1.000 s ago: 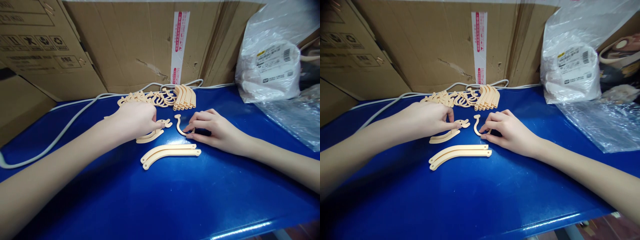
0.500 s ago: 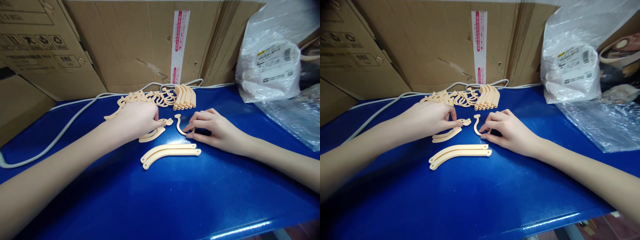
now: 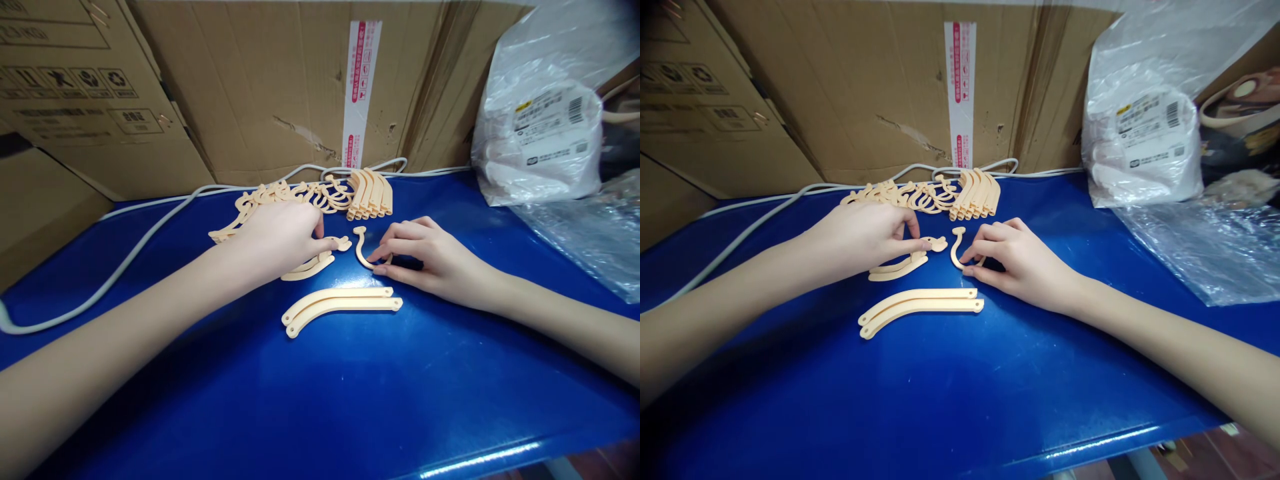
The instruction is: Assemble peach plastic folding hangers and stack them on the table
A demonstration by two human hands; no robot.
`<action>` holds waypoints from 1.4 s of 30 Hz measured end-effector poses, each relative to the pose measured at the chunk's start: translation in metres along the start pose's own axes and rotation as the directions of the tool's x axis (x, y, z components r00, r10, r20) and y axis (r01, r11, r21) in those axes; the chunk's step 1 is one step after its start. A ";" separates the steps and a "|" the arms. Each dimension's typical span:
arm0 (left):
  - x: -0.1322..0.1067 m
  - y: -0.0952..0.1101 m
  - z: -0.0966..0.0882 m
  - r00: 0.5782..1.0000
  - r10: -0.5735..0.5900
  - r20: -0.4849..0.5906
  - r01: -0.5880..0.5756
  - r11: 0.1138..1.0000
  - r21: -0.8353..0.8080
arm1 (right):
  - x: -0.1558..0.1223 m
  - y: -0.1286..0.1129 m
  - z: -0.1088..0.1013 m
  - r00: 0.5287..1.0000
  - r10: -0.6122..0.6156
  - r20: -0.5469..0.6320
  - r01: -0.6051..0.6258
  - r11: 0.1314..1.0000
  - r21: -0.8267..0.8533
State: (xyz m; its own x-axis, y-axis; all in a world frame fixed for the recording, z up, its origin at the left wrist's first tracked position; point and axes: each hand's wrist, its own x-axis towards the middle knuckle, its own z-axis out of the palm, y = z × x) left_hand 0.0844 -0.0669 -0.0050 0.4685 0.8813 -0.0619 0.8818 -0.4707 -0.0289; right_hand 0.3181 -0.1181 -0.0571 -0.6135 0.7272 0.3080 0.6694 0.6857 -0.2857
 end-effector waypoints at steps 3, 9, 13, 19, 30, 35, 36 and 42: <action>-0.001 0.001 -0.005 1.000 -0.010 -0.024 0.010 1.000 0.002 | 0.000 0.000 -0.001 1.000 -0.003 -0.004 0.003 1.000 0.004; -0.020 0.009 -0.023 0.985 -0.008 -0.173 0.000 0.999 -0.041 | -0.002 -0.003 -0.005 1.000 -0.015 0.004 0.015 1.000 0.018; -0.044 0.009 -0.017 0.942 0.124 -0.313 -0.169 0.978 -0.121 | -0.002 -0.005 -0.010 0.999 -0.030 -0.010 0.030 0.999 -0.013; -0.076 -0.009 0.015 0.780 0.393 -0.486 -0.476 0.877 -0.055 | 0.005 -0.011 -0.023 0.994 -0.081 -0.079 0.062 0.976 -0.210; -0.095 -0.028 0.044 0.708 0.498 -0.501 -0.595 0.803 -0.044 | 0.036 -0.004 -0.009 0.944 -0.331 0.006 0.263 0.740 -0.619; -0.096 -0.031 0.050 0.767 0.447 -0.460 -0.565 0.811 -0.155 | 0.032 0.008 -0.003 0.944 -0.331 -0.011 0.249 0.732 -0.634; -0.096 -0.031 0.050 0.780 0.441 -0.444 -0.558 0.812 -0.174 | 0.030 0.009 -0.003 0.949 -0.315 -0.021 0.235 0.748 -0.620; -0.095 -0.029 0.050 0.804 0.441 -0.400 -0.544 0.817 -0.192 | 0.025 0.013 -0.001 0.953 -0.298 -0.050 0.219 0.795 -0.565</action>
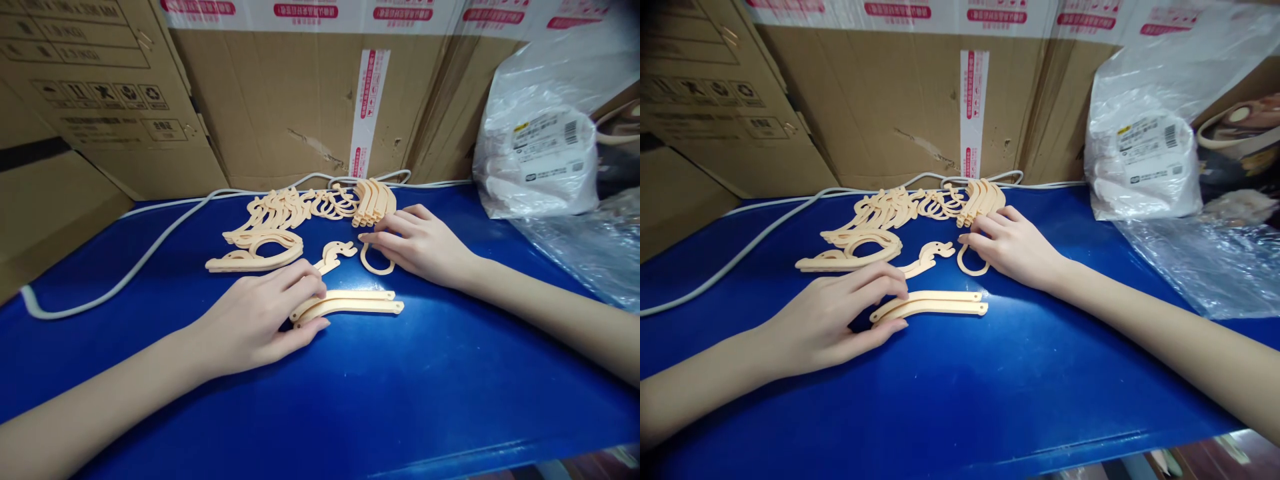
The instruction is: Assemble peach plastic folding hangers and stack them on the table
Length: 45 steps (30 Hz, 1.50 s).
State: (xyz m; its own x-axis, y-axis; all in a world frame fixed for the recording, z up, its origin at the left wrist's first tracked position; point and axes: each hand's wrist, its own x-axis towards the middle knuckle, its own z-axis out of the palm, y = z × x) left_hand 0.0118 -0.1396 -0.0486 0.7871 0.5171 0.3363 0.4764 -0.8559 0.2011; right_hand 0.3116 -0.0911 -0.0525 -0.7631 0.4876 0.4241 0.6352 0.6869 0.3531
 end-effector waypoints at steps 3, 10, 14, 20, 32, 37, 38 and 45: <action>0.002 0.000 0.001 1.000 -0.015 0.009 0.015 1.000 -0.012 | -0.002 0.001 0.002 1.000 -0.011 -0.012 0.011 1.000 -0.006; 0.005 0.002 0.002 0.998 -0.058 0.036 0.059 0.998 -0.030 | -0.003 0.001 0.003 0.999 -0.034 -0.025 0.033 0.999 -0.037; 0.006 0.005 0.001 0.993 -0.101 0.060 0.103 0.994 -0.034 | -0.002 0.003 0.002 0.998 -0.055 0.007 0.055 0.997 -0.047; 0.006 0.007 0.005 0.995 -0.084 0.047 0.085 0.996 -0.016 | 0.003 0.008 -0.006 0.970 -0.224 0.089 0.236 0.961 -0.148; 0.009 0.006 0.006 0.999 -0.047 0.024 0.047 0.999 0.002 | 0.010 0.007 -0.012 0.928 -0.356 0.110 0.372 0.893 -0.253; 0.010 0.007 0.006 0.998 -0.051 0.035 0.050 0.999 0.010 | 0.009 0.010 -0.012 0.943 -0.329 0.056 0.332 0.909 -0.250; 0.010 0.007 0.006 0.998 -0.050 0.036 0.050 0.999 0.013 | 0.008 0.010 -0.011 0.949 -0.314 0.012 0.308 0.923 -0.232; 0.010 0.014 0.010 0.999 -0.043 0.018 0.042 0.996 0.075 | 0.006 -0.010 -0.010 0.979 0.159 -0.124 -0.084 0.879 0.470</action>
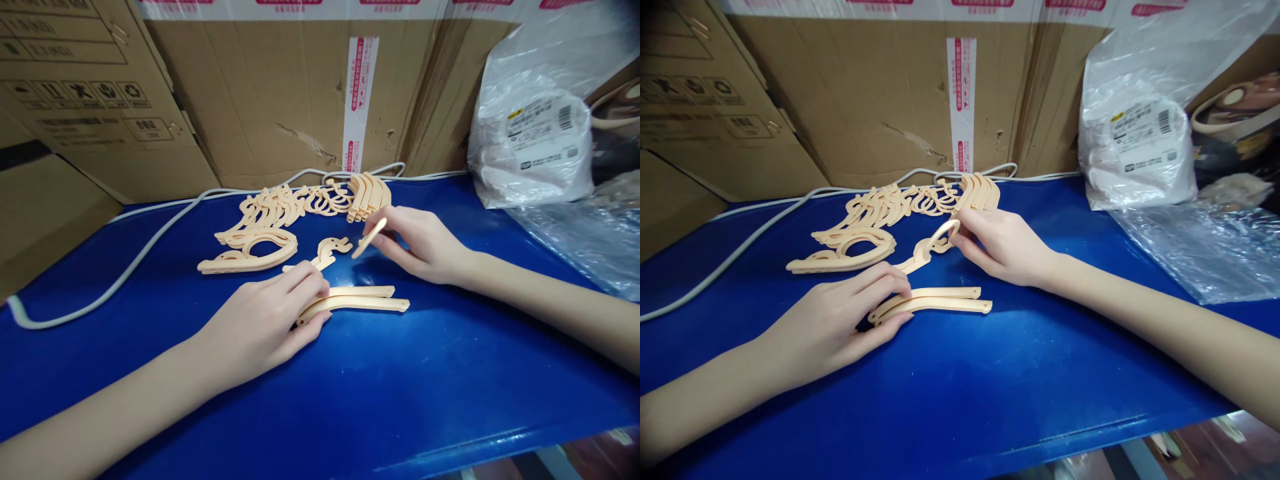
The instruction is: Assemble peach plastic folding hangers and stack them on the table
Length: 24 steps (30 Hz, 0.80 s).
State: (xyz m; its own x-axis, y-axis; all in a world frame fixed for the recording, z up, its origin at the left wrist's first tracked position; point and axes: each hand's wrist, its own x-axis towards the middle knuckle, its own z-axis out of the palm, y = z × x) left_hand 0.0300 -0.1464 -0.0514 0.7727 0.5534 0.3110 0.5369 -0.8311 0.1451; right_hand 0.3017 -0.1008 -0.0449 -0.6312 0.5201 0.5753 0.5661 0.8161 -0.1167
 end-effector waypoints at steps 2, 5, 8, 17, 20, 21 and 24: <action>0.000 0.003 0.001 1.000 0.004 0.003 -0.004 1.000 0.004 | 0.001 -0.010 0.002 0.987 0.150 0.052 -0.158 0.952 0.262; 0.001 0.006 0.002 1.000 0.013 -0.001 -0.013 1.000 0.024 | 0.005 -0.023 0.003 0.938 0.293 0.184 -0.345 0.744 0.572; 0.003 0.009 0.004 0.998 0.046 -0.032 -0.043 0.996 0.080 | 0.007 -0.030 0.006 0.882 0.361 0.304 -0.459 0.505 0.731; 0.016 0.018 0.005 0.993 0.120 0.007 -0.118 0.961 0.251 | 0.008 -0.026 0.015 0.815 0.396 0.424 -0.549 0.288 0.785; 0.020 0.021 0.006 0.992 0.126 0.006 -0.122 0.947 0.298 | 0.009 -0.024 0.019 0.833 0.368 0.414 -0.531 0.315 0.787; 0.021 0.022 0.006 0.992 0.125 0.000 -0.119 0.943 0.309 | 0.009 -0.023 0.020 0.843 0.355 0.405 -0.518 0.332 0.788; 0.022 0.022 0.008 0.991 0.135 -0.018 -0.122 0.940 0.318 | 0.010 -0.022 0.023 0.874 0.325 0.362 -0.474 0.397 0.786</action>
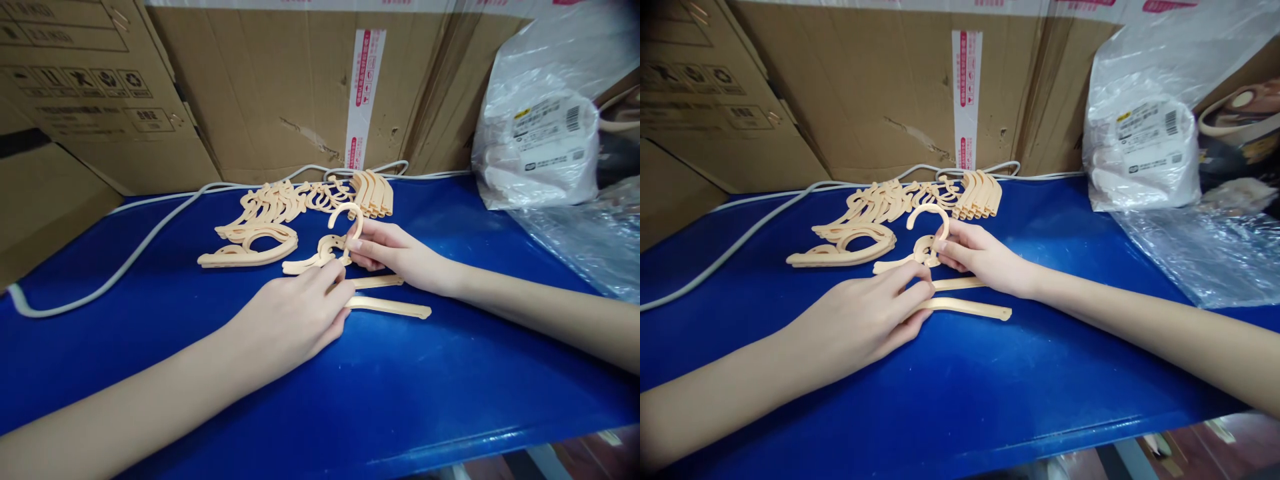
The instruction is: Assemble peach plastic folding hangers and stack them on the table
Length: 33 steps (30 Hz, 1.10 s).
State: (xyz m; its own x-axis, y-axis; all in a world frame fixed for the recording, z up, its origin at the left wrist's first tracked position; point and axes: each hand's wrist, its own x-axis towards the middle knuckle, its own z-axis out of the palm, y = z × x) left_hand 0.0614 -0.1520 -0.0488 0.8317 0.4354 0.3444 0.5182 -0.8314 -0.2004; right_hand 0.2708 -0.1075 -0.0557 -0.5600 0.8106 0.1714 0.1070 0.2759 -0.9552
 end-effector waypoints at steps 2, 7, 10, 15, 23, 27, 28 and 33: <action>0.000 0.000 0.001 1.000 0.015 -0.019 -0.015 1.000 0.006 | 0.001 0.002 0.000 1.000 -0.026 0.010 0.026 0.999 -0.024; -0.002 -0.002 -0.003 0.999 -0.014 -0.038 0.010 0.995 -0.099 | 0.000 0.004 -0.003 0.999 -0.021 0.024 0.022 0.999 -0.042; -0.003 -0.009 -0.010 0.983 -0.175 0.059 0.184 0.907 -0.378 | 0.000 0.005 -0.004 0.999 -0.017 0.027 0.018 0.999 -0.041; -0.003 -0.028 -0.022 0.898 -0.385 0.211 0.401 0.523 -0.752 | -0.001 0.005 -0.002 1.000 0.000 0.020 0.000 1.000 -0.021; -0.003 -0.043 -0.023 0.755 -0.569 0.326 0.438 0.068 -0.896 | -0.003 0.003 0.001 0.995 0.095 0.027 -0.097 0.990 0.102; -0.001 -0.042 -0.022 0.735 -0.576 0.358 0.451 0.020 -0.893 | -0.004 0.001 0.001 0.987 0.122 0.108 -0.133 0.986 0.104; -0.001 -0.042 -0.022 0.736 -0.571 0.364 0.467 0.039 -0.883 | -0.004 0.000 0.001 0.986 0.118 0.120 -0.129 0.987 0.094; -0.001 -0.041 -0.018 0.810 -0.520 0.272 0.494 0.356 -0.793 | -0.002 -0.001 0.000 0.985 0.111 0.129 -0.124 0.988 0.093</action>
State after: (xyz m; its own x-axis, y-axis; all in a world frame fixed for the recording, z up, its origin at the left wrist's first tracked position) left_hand 0.0362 -0.1249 -0.0239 0.4581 0.8787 0.1340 0.4377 -0.3542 0.8264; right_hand 0.2718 -0.1093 -0.0552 -0.6460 0.7627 0.0312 0.0985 0.1238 -0.9874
